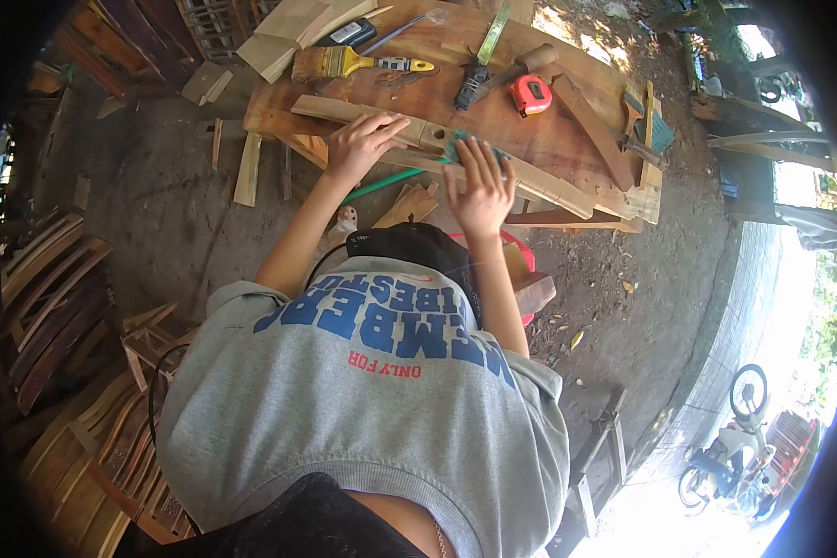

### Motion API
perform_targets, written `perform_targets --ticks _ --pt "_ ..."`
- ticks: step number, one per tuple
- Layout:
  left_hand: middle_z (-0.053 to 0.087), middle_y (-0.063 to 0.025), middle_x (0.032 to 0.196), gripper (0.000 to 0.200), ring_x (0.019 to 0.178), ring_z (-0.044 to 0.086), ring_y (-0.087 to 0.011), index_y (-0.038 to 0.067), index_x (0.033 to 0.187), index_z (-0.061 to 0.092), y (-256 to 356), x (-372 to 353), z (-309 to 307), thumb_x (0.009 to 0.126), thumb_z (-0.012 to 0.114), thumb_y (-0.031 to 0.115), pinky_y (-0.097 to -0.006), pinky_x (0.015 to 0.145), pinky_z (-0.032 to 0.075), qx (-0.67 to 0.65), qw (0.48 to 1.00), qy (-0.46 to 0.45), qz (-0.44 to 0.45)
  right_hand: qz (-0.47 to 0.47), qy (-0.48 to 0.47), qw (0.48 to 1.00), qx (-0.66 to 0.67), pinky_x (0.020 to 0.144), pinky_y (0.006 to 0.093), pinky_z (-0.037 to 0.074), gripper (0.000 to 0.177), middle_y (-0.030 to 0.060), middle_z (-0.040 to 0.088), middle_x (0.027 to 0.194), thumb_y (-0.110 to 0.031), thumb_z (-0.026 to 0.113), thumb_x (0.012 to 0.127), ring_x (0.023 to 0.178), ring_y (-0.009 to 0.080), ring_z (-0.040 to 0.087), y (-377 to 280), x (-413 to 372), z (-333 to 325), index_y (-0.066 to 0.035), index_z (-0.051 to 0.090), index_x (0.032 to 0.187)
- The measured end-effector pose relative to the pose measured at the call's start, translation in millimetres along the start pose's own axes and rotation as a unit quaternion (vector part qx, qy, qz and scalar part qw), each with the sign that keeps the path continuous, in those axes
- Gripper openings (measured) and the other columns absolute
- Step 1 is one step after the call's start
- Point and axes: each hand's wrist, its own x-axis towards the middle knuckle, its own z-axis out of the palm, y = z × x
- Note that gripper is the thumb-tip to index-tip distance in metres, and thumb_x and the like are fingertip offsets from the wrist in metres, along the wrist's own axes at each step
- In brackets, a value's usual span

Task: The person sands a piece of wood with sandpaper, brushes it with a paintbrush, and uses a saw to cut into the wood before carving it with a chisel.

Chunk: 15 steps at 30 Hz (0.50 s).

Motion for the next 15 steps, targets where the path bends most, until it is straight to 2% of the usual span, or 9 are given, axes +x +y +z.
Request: perform_targets --ticks 1,5,8,10,13,15 --pt "0.065 0.008 0.094 0.04 0.084 0.063 -0.0102 0.019 0.106 0.071 0.2 0.1 -0.2 0.066 0.076 0.021 -0.0238 0.071 0.055 -0.001 1.0 -0.001 0.002 0.008 0.001 1.0 0.008 0.105 0.0384 0.034 0.034 0.0028 0.065 0.122 -0.035 0.063 0.087 0.117 0.018 0.058 13.6 -1.9 -2.7 -0.016 0.066 0.115" --pt "0.068 0.006 0.099 0.044 0.08 0.064 -0.0114 0.018 0.109 0.071 0.4 -1.2 3.5 0.065 0.078 0.019 -0.0251 0.068 0.055 -0.019 1.0 0.015 -0.008 0.048 0.041 0.992 -0.111 0.102 0.0354 0.036 0.029 0.001 0.066 0.119 -0.029 0.063 0.087 0.115 0.0165 0.059 90.9 -27.6 -27.4 -0.017 0.068 0.113" --pt "0.068 0.0059 0.099 0.044 0.079 0.064 -0.0114 0.018 0.109 0.071 0.6 -2.7 5.0 0.065 0.078 0.019 -0.0251 0.067 0.054 -0.019 1.0 0.017 -0.014 0.061 0.058 0.985 -0.152 0.102 0.0356 0.036 0.027 0.001 0.067 0.116 -0.03 0.06 0.088 0.112 0.018 0.061 113.0 -38.1 -25.1 -0.015 0.069 0.11" --pt "0.068 0.0063 0.098 0.045 0.079 0.064 -0.0112 0.018 0.109 0.07 1.9 -2.6 4.0 0.065 0.078 0.019 -0.0249 0.067 0.054 -0.015 1.0 0.013 -0.014 0.043 0.058 0.997 -0.027 0.104 0.036 0.034 0.031 0.0021 0.067 0.115 -0.031 0.062 0.086 0.111 0.018 0.061 65.0 -13.5 -22.5 -0.014 0.068 0.111" --pt "0.068 0.0068 0.097 0.044 0.079 0.064 -0.011 0.018 0.109 0.071 0.7 -1.4 1.9 0.065 0.078 0.018 -0.0244 0.067 0.054 -0.01 1.0 0.011 -0.005 -0.007 0.019 1.0 0.014 0.104 0.0391 0.034 0.035 0.0032 0.065 0.121 -0.037 0.062 0.086 0.116 0.0185 0.058 2.8 0.9 7.7 -0.015 0.067 0.113" --pt "0.068 0.0069 0.097 0.044 0.079 0.063 -0.0109 0.018 0.108 0.071 0.5 -2.1 0.6 0.065 0.078 0.018 -0.0243 0.067 0.054 0.005 1.0 0.008 0.003 -0.028 0.003 0.999 0.021 0.104 0.0392 0.035 0.036 0.0029 0.064 0.122 -0.038 0.063 0.086 0.117 0.0183 0.058 -11.5 5.3 13.4 -0.015 0.066 0.114"
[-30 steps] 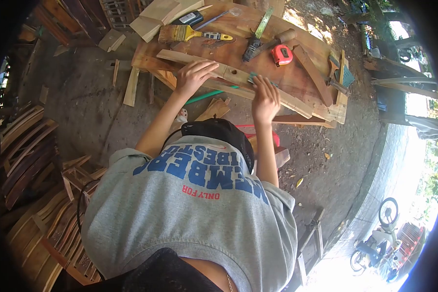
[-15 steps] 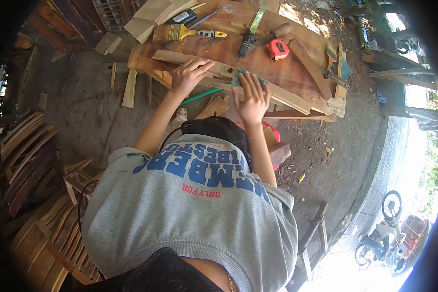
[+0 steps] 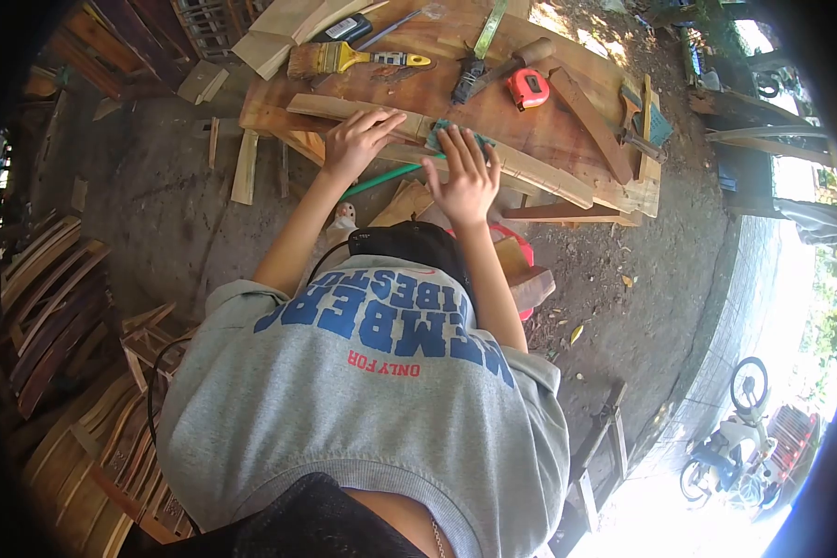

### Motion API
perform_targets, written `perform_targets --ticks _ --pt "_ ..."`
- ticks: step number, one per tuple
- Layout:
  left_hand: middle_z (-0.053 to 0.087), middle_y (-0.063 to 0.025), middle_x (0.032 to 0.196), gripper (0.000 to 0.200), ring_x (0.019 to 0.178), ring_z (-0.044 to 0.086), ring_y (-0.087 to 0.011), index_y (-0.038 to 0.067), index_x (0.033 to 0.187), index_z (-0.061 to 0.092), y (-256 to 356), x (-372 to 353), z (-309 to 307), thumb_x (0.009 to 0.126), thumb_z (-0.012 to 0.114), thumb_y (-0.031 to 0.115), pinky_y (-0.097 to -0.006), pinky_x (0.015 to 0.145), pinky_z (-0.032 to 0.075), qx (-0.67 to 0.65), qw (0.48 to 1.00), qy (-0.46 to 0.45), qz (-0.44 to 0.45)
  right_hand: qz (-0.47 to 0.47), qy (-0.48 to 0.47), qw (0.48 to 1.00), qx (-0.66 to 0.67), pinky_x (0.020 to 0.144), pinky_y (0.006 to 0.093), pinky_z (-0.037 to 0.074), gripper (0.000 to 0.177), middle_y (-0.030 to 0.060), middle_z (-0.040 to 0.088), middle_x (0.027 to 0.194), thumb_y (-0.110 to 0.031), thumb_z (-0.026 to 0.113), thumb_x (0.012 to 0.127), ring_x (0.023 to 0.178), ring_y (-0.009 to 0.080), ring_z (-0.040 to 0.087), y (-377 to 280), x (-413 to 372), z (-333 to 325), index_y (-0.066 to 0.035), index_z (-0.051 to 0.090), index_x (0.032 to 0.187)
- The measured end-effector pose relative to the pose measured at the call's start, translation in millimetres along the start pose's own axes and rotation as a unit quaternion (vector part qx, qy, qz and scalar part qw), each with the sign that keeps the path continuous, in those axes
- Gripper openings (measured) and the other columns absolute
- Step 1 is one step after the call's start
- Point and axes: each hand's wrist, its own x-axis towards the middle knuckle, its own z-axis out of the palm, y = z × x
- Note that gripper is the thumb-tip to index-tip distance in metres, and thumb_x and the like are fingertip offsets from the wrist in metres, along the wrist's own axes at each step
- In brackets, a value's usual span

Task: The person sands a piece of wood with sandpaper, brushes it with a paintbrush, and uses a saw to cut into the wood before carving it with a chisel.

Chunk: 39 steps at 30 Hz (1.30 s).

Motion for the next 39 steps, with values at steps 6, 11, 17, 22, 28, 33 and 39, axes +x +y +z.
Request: perform_targets --ticks 6,11,17,22,28,33,39 --pt "0.068 0.0077 0.095 0.042 0.079 0.063 -0.0104 0.019 0.107 0.071 2.1 -0.2 2.7 0.066 0.078 0.021 -0.0237 0.066 0.054 -0.009 1.0 0.017 -0.006 0.083 0.056 0.983 -0.155 0.101 0.0351 0.037 0.03 0.0005 0.067 0.116 -0.034 0.062 0.087 0.111 0.0178 0.061 118.8 -39.1 -44.6 -0.017 0.068 0.111" --pt "0.067 0.0079 0.096 0.042 0.079 0.063 -0.0102 0.018 0.107 0.071 3.5 -0.8 3.3 0.067 0.077 0.024 -0.0234 0.065 0.054 -0.012 1.0 0.018 -0.01 0.072 0.07 0.994 -0.052 0.1 0.0387 0.036 0.032 0.0011 0.066 0.116 -0.034 0.059 0.087 0.112 0.0197 0.06 88.1 -26.3 -34.7 -0.015 0.067 0.111" --pt "0.067 0.0068 0.099 0.043 0.083 0.064 -0.0107 0.018 0.109 0.071 1.2 -5.8 2.2 0.067 0.077 0.023 -0.0244 0.068 0.055 0.024 1.0 0.017 0.01 0.006 -0.01 1.0 -0.026 0.107 0.041 0.031 0.047 0.0041 0.059 0.131 -0.042 0.059 0.087 0.124 0.0192 0.052 4.6 -4.5 10.4 -0.016 0.06 0.126" --pt "0.067 0.007 0.099 0.043 0.084 0.064 -0.0103 0.019 0.11 0.071 5.6 -5.0 2.8 0.068 0.076 0.024 -0.0243 0.068 0.054 0.001 1.0 0.023 -0.014 0.049 0.024 0.99 -0.126 0.108 0.0378 0.029 0.045 0.0014 0.06 0.128 -0.036 0.063 0.084 0.122 0.0168 0.054 88.7 -31.6 -29.0 -0.018 0.06 0.125" --pt "0.067 0.0083 0.096 0.043 0.08 0.063 -0.0091 0.021 0.111 0.07 6.4 -5.8 4.8 0.068 0.076 0.025 -0.0236 0.065 0.054 0.008 1.0 0.017 -0.025 0.068 0.047 0.988 -0.128 0.107 0.0395 0.029 0.045 0.0036 0.06 0.129 -0.038 0.058 0.087 0.123 0.0194 0.053 96.3 -46.1 -26.7 -0.015 0.061 0.125" --pt "0.066 0.0092 0.096 0.044 0.079 0.063 -0.0088 0.021 0.111 0.07 5.3 -5.8 3.4 0.067 0.077 0.024 -0.0236 0.065 0.053 0.033 0.999 0.005 -0.02 0.002 -0.007 0.999 -0.033 0.109 0.0407 0.027 0.048 0.0037 0.058 0.132 -0.041 0.058 0.087 0.125 0.0182 0.051 3.7 -9.3 14.9 -0.015 0.059 0.127" --pt "0.066 0.0094 0.095 0.043 0.078 0.063 -0.0088 0.021 0.11 0.071 13.1 -9.4 7.7 0.067 0.077 0.025 -0.0236 0.064 0.053 0.04 0.998 0.026 -0.034 0.068 0.103 0.992 -0.004 0.103 0.0404 0.035 0.034 0.002 0.066 0.119 -0.033 0.057 0.089 0.115 0.0207 0.059 98.0 -22.3 -20.5 -0.016 0.065 0.117"
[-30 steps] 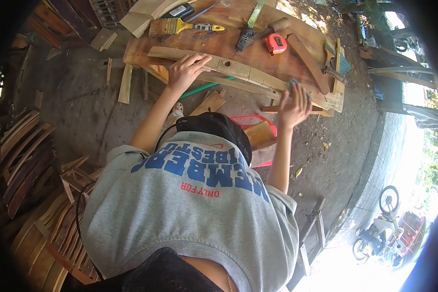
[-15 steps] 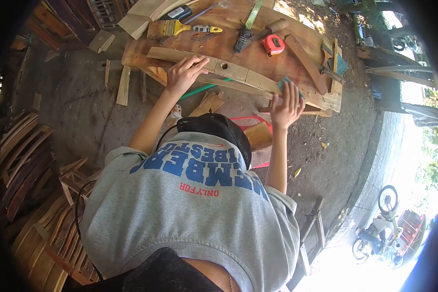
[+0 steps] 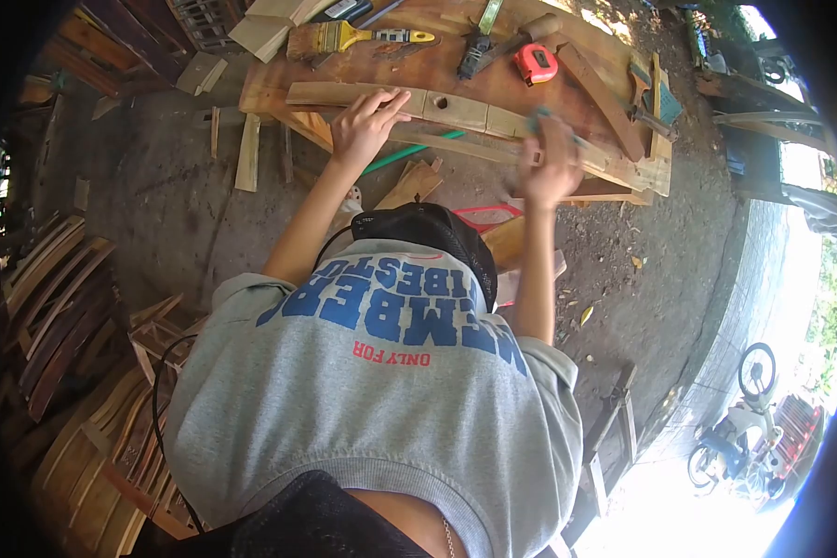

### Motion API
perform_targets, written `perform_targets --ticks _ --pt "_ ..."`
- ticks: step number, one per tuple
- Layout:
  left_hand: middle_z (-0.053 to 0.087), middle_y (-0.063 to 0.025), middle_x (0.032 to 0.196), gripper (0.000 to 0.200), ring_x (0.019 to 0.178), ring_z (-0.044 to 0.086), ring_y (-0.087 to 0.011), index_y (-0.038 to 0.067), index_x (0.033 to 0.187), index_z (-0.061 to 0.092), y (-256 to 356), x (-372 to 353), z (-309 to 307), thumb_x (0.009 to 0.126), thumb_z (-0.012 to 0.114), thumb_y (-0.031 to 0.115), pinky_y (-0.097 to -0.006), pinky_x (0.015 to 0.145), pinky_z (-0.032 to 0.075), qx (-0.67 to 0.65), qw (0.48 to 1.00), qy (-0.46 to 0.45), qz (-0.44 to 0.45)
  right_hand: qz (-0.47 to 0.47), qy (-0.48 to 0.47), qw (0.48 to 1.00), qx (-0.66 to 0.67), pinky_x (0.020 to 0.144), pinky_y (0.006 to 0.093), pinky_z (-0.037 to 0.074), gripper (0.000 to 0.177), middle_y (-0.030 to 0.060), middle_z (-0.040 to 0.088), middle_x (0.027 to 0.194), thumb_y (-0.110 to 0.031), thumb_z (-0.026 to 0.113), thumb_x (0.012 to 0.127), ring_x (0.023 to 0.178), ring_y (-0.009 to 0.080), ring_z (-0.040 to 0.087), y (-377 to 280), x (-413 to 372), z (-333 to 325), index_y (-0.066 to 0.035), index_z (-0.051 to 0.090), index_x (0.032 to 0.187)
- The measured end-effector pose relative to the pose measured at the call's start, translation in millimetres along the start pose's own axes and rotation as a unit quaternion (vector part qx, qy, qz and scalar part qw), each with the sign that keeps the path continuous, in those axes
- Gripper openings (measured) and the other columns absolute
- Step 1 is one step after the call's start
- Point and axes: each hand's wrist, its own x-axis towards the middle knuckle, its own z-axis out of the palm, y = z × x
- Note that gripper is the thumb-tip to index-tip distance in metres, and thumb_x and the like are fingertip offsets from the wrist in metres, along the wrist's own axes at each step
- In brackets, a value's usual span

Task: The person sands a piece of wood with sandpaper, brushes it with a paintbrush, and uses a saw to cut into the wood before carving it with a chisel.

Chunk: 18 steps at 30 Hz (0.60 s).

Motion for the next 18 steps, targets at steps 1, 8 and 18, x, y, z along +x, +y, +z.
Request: perform_targets --ticks 1,8,18 --pt "0.066 0.0094 0.095 0.043 0.078 0.063 -0.0089 0.021 0.11 0.071 0.1 -0.2 0.0 0.068 0.077 0.025 -0.0235 0.063 0.053 0.005 1.0 0.01 -0.001 0.002 0.022 0.991 -0.129 0.102 0.0402 0.037 0.031 0.0016 0.067 0.118 -0.031 0.052 0.091 0.114 0.0204 0.06 26.5 -7.4 -8.4 -0.017 0.067 0.115" --pt "0.066 0.0089 0.096 0.043 0.079 0.063 -0.0096 0.022 0.11 0.071 0.2 -4.4 4.5 0.068 0.077 0.026 -0.0236 0.065 0.053 0.004 1.0 0.015 -0.023 -0.011 0.01 1.0 0.021 0.103 0.0427 0.036 0.032 0.0063 0.065 0.118 -0.028 0.056 0.086 0.114 0.026 0.059 -45.1 -3.4 22.0 -0.013 0.067 0.113" --pt "0.067 0.0084 0.096 0.042 0.077 0.063 -0.0112 0.021 0.11 0.071 3.5 -4.6 2.5 0.069 0.076 0.029 -0.0249 0.065 0.052 0.004 0.999 0.013 -0.03 -0.037 -0.035 0.995 -0.085 0.106 0.0375 0.032 0.036 0.0009 0.061 0.128 -0.03 0.057 0.089 0.121 0.0173 0.055 -2.1 -8.9 -3.7 -0.018 0.063 0.122"
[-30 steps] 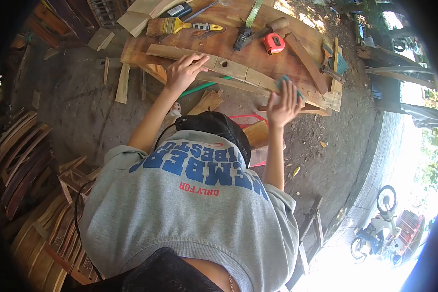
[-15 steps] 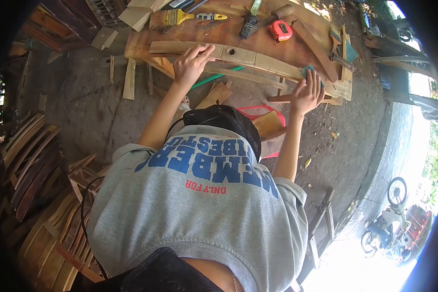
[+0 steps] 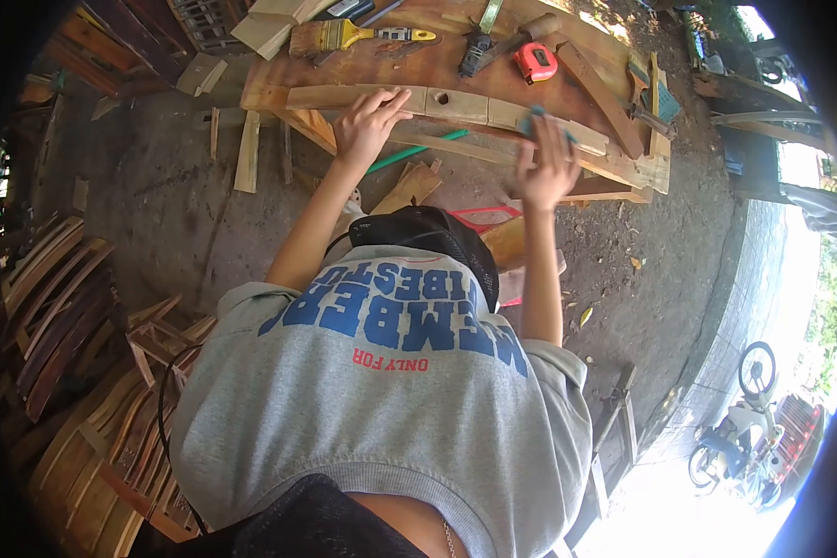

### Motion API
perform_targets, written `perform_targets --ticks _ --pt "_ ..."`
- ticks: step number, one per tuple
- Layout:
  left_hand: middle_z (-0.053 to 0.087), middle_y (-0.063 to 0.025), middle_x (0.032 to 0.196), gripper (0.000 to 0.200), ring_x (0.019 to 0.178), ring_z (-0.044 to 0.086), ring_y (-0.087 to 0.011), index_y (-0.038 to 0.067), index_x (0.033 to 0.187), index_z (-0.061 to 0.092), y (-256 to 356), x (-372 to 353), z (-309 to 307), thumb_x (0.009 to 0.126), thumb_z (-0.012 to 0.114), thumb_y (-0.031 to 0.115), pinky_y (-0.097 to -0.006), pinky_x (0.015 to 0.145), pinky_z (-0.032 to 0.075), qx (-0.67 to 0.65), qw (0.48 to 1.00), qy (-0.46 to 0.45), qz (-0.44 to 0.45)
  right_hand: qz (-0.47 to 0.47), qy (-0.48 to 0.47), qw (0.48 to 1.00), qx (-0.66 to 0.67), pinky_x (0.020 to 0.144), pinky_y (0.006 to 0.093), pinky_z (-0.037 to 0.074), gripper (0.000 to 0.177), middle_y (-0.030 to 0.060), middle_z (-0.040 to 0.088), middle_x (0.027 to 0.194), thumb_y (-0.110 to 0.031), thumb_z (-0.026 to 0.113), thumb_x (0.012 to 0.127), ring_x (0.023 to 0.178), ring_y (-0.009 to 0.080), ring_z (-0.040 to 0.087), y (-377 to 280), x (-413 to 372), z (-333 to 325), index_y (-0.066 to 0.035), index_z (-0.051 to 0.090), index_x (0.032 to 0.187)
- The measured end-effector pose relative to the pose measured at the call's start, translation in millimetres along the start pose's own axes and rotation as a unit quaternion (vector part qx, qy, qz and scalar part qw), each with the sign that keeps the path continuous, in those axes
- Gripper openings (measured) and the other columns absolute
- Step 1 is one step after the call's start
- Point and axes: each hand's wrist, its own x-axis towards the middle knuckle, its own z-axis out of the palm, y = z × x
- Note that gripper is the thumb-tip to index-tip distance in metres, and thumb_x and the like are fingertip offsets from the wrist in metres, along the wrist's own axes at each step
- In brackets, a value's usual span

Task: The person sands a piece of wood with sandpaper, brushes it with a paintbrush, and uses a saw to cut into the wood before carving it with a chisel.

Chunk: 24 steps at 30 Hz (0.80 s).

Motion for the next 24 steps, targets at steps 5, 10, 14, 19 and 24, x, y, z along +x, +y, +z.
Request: perform_targets --ticks 5,10,14,19,24 --pt "0.067 0.0071 0.095 0.041 0.078 0.063 -0.0122 0.02 0.109 0.071 1.5 -1.0 2.0 0.07 0.076 0.03 -0.0252 0.065 0.052 -0.007 1.0 -0.008 -0.014 0.028 0.056 0.995 0.079 0.103 0.0408 0.036 0.031 0.0058 0.065 0.119 -0.026 0.056 0.088 0.114 0.023 0.06 -1.4 10.3 1.1 -0.014 0.067 0.114" --pt "0.067 0.0065 0.096 0.04 0.081 0.064 -0.0141 0.021 0.11 0.071 -2.0 1.0 0.5 0.07 0.076 0.024 -0.0266 0.068 0.053 -0.027 1.0 -0.003 -0.012 -0.102 -0.055 0.983 0.141 0.105 0.0409 0.034 0.037 0.0015 0.061 0.126 -0.034 0.059 0.086 0.121 0.0198 0.055 -123.4 14.1 27.3 -0.016 0.064 0.119" --pt "0.067 0.0069 0.098 0.04 0.083 0.063 -0.0137 0.021 0.108 0.071 1.6 0.8 -0.6 0.069 0.076 0.02 -0.0271 0.069 0.053 -0.047 0.998 -0.016 -0.033 -0.041 -0.055 0.99 0.125 0.106 0.0402 0.034 0.036 0.0006 0.061 0.128 -0.03 0.058 0.087 0.122 0.0185 0.054 -66.3 16.7 16.6 -0.017 0.063 0.121" --pt "0.067 0.0067 0.098 0.037 0.083 0.063 -0.0142 0.021 0.109 0.071 4.2 2.8 -4.1 0.072 0.074 0.019 -0.0274 0.068 0.053 -0.042 0.998 -0.035 -0.044 0.041 0.033 0.997 -0.054 0.104 0.0377 0.035 0.031 0.0034 0.065 0.123 -0.026 0.054 0.09 0.115 0.0213 0.059 30.8 6.7 -5.4 -0.015 0.069 0.115" --pt "0.067 0.0064 0.099 0.036 0.085 0.064 -0.0145 0.02 0.109 0.071 5.4 3.2 -3.9 0.074 0.073 0.018 -0.0277 0.068 0.053 -0.039 0.997 -0.042 -0.048 -0.023 -0.006 0.991 0.13 0.102 0.0426 0.035 0.037 0.0069 0.064 0.12 -0.029 0.06 0.084 0.115 0.0244 0.057 -63.3 21.2 13.8 -0.012 0.064 0.117"
